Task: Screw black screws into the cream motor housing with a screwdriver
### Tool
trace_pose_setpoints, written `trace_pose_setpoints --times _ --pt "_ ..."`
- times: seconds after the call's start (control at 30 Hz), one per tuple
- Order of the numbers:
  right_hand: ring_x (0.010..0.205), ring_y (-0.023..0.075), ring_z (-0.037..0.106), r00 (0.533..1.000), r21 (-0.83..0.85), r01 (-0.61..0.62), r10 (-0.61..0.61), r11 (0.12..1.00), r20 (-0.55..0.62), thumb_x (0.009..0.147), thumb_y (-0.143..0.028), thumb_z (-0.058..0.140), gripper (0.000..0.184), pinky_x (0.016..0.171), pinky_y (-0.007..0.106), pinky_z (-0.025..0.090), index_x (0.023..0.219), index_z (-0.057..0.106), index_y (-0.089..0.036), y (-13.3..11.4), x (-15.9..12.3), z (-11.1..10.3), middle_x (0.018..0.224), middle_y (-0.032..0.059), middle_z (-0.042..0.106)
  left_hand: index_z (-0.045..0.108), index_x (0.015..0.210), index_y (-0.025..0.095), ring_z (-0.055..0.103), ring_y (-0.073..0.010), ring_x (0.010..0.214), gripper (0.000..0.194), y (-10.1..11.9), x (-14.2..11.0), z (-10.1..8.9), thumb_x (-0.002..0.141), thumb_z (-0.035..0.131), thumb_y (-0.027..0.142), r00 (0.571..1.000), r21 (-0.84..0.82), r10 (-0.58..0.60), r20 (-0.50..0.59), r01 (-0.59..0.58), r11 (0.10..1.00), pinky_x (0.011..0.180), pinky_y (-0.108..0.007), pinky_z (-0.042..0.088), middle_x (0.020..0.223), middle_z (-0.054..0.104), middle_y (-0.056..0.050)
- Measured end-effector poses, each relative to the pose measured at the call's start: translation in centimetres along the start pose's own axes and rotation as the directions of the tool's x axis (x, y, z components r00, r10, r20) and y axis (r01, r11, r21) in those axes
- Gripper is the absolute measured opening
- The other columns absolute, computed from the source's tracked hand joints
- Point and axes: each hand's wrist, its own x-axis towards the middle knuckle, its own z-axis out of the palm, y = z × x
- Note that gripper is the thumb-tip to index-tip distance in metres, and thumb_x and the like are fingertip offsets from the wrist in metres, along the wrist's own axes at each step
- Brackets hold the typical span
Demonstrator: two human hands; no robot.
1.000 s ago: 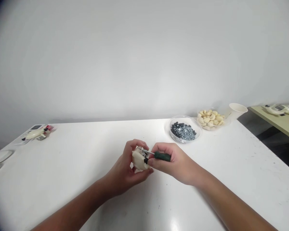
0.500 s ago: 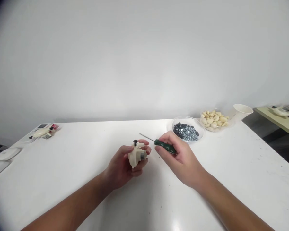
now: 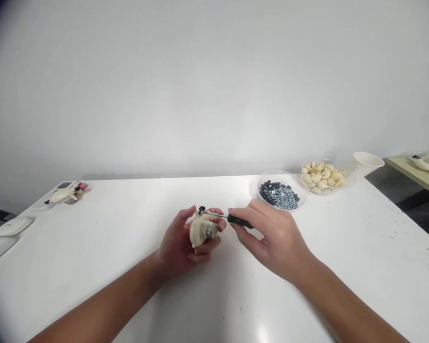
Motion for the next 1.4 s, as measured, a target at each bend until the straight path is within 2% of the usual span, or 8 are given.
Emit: trace_pose_setpoints --times 0.2,0.43,0.77,1.13,1.4 --pt "0.07 0.0129 0.053 1.0 -0.029 0.006 -0.005 1.0 0.029 0.099 -0.009 0.066 0.031 0.06 0.028 0.042 0.127 0.067 -0.021 0.43 -0.2 0.11 0.083 0.0001 0.057 0.061 0.116 0.019 0.035 -0.0051 0.055 0.041 0.03 -0.04 0.14 0.099 0.053 0.055 1.0 -0.008 -0.007 -0.016 0.006 1.0 0.041 -0.017 0.015 0.107 0.053 -0.004" --pt "0.072 0.0135 0.057 1.0 -0.094 0.011 -0.012 0.996 -0.005 0.1 -0.007 0.064 0.033 0.059 0.028 0.043 0.129 0.067 -0.021 0.47 -0.24 0.1 0.089 0.0031 0.06 0.063 0.12 0.018 0.032 -0.0039 0.057 0.048 0.21 -0.14 0.51 0.1 0.056 0.062 0.997 -0.014 -0.016 -0.072 0.015 1.0 0.04 -0.015 0.016 0.108 0.052 -0.004" --pt "0.071 0.0133 0.054 0.999 -0.137 0.026 -0.029 0.99 -0.018 0.099 -0.004 0.063 0.036 0.056 0.026 0.041 0.13 0.067 -0.022 0.46 -0.24 0.14 0.089 0.0029 0.057 0.063 0.123 0.018 0.03 -0.0041 0.056 0.052 -0.14 -0.11 0.18 0.099 0.057 0.064 0.997 -0.09 -0.052 -0.06 0.047 0.995 0.037 -0.013 0.016 0.107 0.054 -0.003" --pt "0.071 0.0132 0.053 1.0 -0.158 0.007 -0.003 0.987 0.027 0.102 -0.008 0.06 0.033 0.057 0.026 0.042 0.13 0.065 -0.023 0.42 -0.17 0.1 0.09 0.0025 0.056 0.065 0.118 0.017 0.03 -0.004 0.055 0.053 -0.06 0.03 0.06 0.096 0.062 0.064 0.995 -0.118 -0.064 -0.08 0.054 0.992 0.036 -0.013 0.017 0.104 0.056 -0.004" --pt "0.072 0.013 0.052 0.999 -0.151 -0.008 0.014 0.988 0.039 0.102 -0.009 0.061 0.031 0.059 0.026 0.041 0.129 0.066 -0.022 0.8 -0.3 0.22 0.089 0.002 0.056 0.063 0.118 0.02 0.028 -0.0038 0.055 0.053 -0.07 0.22 -0.13 0.096 0.06 0.067 0.985 -0.015 -0.077 -0.156 0.076 0.997 0.041 -0.016 0.015 0.104 0.054 -0.002"
